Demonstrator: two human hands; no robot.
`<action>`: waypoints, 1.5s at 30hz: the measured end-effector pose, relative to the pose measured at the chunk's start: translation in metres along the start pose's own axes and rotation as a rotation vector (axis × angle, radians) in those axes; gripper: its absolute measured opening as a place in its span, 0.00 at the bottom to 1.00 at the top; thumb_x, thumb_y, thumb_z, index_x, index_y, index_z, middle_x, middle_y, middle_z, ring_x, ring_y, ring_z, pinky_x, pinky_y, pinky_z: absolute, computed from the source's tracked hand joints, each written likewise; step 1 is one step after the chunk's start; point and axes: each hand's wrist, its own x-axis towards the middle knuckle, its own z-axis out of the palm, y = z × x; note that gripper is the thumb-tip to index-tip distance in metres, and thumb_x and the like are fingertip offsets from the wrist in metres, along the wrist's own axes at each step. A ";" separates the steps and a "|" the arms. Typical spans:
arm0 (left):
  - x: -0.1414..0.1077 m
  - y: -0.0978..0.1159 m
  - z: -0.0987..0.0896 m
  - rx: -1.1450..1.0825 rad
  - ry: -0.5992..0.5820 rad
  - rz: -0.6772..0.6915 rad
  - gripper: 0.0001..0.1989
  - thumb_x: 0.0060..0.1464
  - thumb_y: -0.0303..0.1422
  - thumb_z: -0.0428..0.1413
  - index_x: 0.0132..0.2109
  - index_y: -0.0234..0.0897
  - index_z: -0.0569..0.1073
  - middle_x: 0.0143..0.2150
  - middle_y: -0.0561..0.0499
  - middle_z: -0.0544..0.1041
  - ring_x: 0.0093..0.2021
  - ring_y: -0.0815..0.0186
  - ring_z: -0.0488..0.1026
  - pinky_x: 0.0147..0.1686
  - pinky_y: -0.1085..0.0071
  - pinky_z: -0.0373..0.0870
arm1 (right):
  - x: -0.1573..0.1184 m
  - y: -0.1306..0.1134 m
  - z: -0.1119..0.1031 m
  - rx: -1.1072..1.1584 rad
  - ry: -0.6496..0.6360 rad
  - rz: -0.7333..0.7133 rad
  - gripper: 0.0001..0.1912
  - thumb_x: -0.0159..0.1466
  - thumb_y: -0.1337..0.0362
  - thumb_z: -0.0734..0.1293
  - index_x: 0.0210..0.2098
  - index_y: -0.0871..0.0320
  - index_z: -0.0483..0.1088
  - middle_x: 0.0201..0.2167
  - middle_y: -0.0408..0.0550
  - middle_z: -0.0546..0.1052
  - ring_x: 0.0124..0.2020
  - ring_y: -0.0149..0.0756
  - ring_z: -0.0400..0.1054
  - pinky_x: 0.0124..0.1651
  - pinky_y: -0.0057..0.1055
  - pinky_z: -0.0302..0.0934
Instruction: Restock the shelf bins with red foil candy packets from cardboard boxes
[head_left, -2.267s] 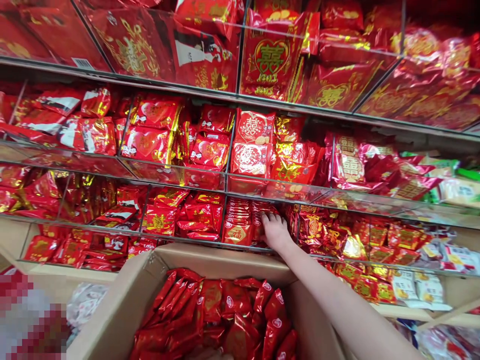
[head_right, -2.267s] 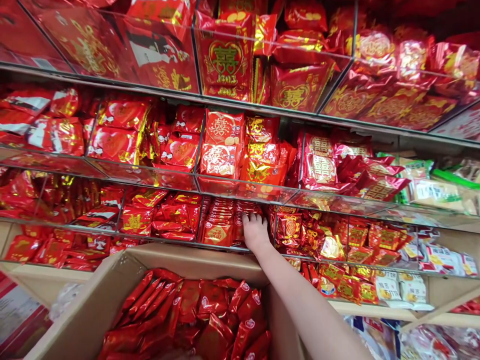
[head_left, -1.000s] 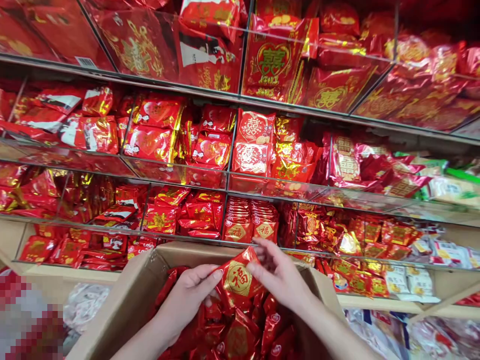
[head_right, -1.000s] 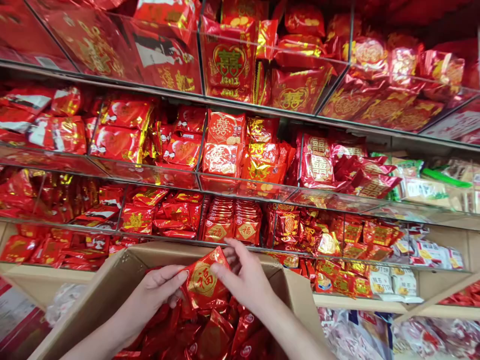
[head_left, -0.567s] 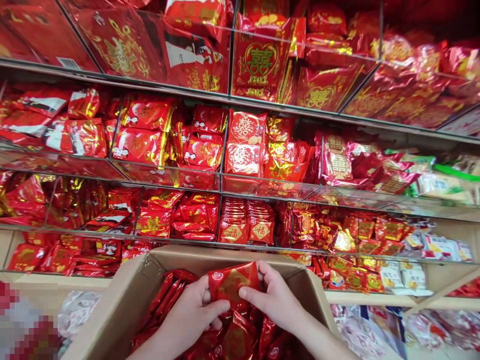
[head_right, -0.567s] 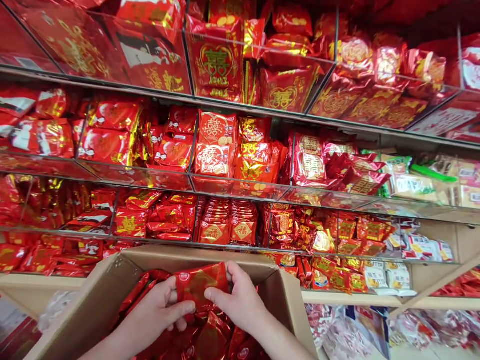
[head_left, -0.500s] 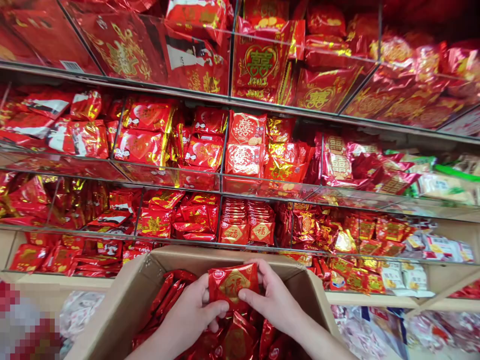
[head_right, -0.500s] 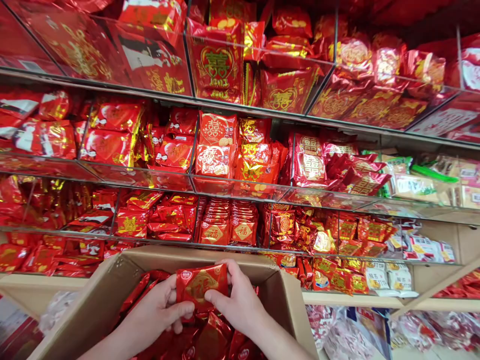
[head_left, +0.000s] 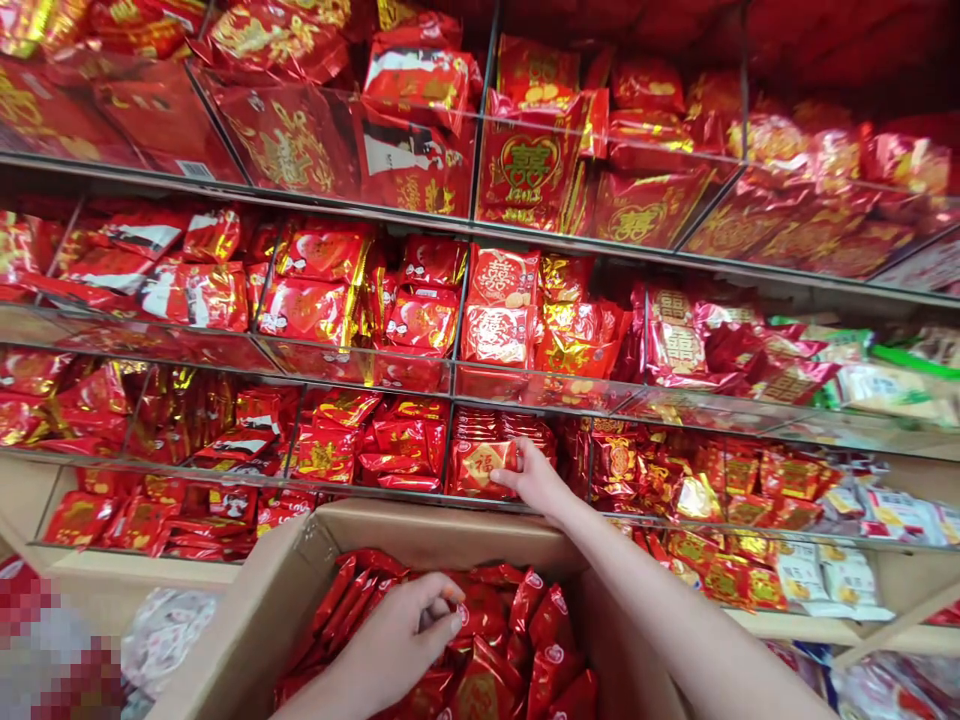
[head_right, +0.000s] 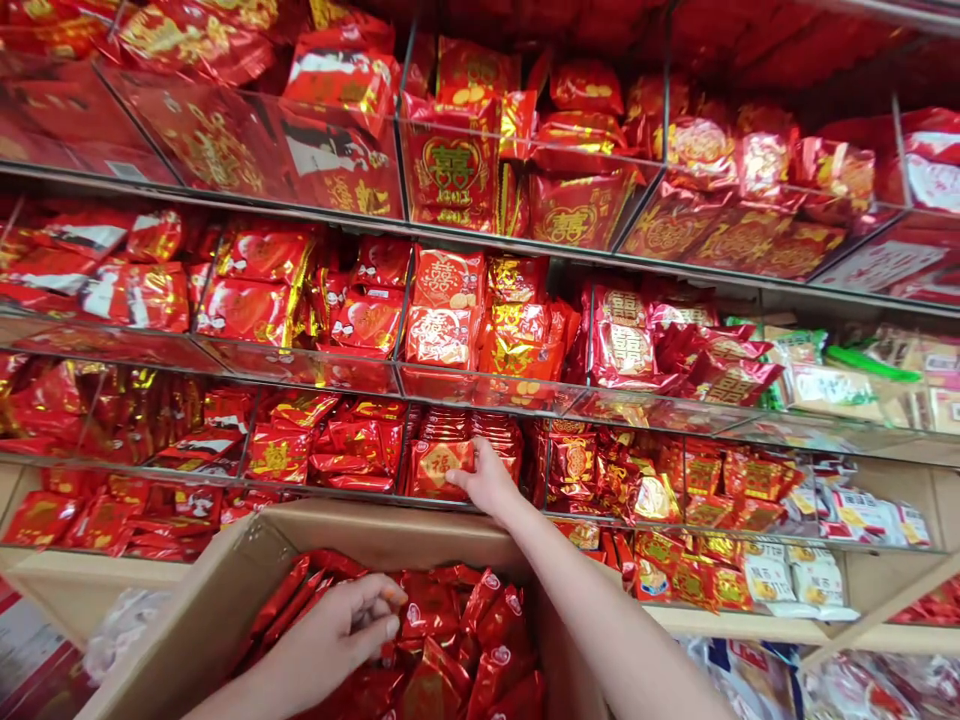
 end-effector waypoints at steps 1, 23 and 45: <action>-0.001 -0.001 0.001 -0.002 -0.017 0.004 0.07 0.50 0.35 0.49 0.34 0.37 0.67 0.22 0.60 0.61 0.24 0.71 0.59 0.26 0.74 0.56 | 0.002 0.000 0.005 -0.028 -0.014 0.003 0.17 0.54 0.62 0.66 0.41 0.57 0.61 0.33 0.47 0.75 0.34 0.37 0.71 0.37 0.33 0.64; -0.011 -0.018 0.012 0.432 -0.224 -0.124 0.13 0.46 0.34 0.52 0.42 0.46 0.72 0.36 0.53 0.76 0.37 0.63 0.71 0.37 0.70 0.64 | 0.005 -0.028 0.014 -0.652 -0.089 -0.164 0.16 0.54 0.58 0.69 0.38 0.59 0.64 0.41 0.53 0.70 0.40 0.42 0.69 0.37 0.32 0.62; -0.009 -0.043 0.025 0.565 -0.306 -0.088 0.15 0.41 0.30 0.54 0.40 0.45 0.74 0.35 0.53 0.78 0.35 0.62 0.72 0.32 0.71 0.65 | 0.012 -0.027 0.020 -0.759 -0.098 -0.322 0.15 0.57 0.56 0.66 0.40 0.57 0.65 0.36 0.50 0.73 0.34 0.40 0.71 0.33 0.30 0.62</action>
